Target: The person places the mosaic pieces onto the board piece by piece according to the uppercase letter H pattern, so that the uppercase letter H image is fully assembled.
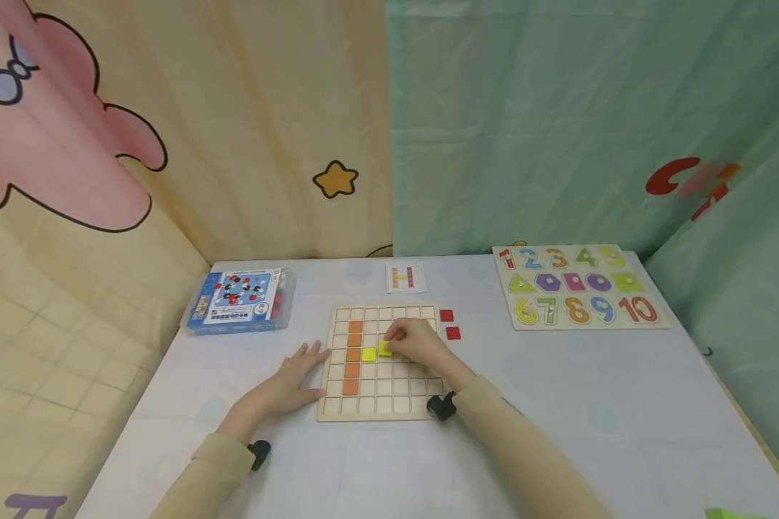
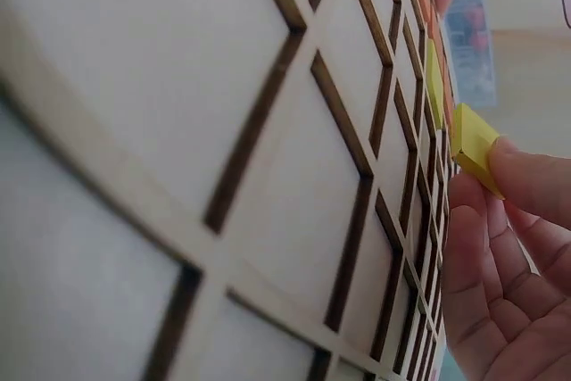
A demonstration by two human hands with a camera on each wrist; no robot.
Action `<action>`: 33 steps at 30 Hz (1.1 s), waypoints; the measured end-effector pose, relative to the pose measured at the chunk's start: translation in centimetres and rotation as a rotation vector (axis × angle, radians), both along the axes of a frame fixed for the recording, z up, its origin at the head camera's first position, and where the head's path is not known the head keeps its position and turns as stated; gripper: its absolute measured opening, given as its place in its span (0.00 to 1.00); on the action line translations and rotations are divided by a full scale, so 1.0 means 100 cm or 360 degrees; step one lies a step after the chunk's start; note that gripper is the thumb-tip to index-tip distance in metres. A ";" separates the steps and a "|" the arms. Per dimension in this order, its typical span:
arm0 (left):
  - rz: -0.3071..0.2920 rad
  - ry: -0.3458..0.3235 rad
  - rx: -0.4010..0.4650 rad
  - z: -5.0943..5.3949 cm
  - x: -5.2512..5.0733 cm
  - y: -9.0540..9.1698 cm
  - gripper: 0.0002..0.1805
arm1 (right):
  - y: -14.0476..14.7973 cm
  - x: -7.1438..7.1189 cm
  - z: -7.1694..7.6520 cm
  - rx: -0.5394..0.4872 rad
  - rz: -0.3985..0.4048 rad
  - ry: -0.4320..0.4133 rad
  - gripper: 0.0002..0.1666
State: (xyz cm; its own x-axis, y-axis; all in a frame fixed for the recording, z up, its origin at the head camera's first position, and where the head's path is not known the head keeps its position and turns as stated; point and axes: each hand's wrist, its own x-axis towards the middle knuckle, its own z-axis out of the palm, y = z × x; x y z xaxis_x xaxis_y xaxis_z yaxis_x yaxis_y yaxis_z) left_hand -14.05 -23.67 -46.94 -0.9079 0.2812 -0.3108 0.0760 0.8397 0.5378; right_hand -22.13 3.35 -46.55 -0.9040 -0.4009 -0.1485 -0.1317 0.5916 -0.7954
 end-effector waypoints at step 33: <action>-0.0008 -0.0018 -0.0015 -0.002 -0.001 -0.001 0.42 | -0.011 0.006 0.003 0.0225 -0.0035 0.0034 0.04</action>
State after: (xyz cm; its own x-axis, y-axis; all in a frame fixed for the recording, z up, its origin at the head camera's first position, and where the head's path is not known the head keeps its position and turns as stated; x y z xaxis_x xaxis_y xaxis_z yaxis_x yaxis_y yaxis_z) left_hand -14.17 -23.80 -47.13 -0.9030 0.2824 -0.3237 0.0739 0.8445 0.5304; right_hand -21.56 2.26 -46.21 -0.9158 -0.3574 -0.1832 -0.1333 0.7007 -0.7009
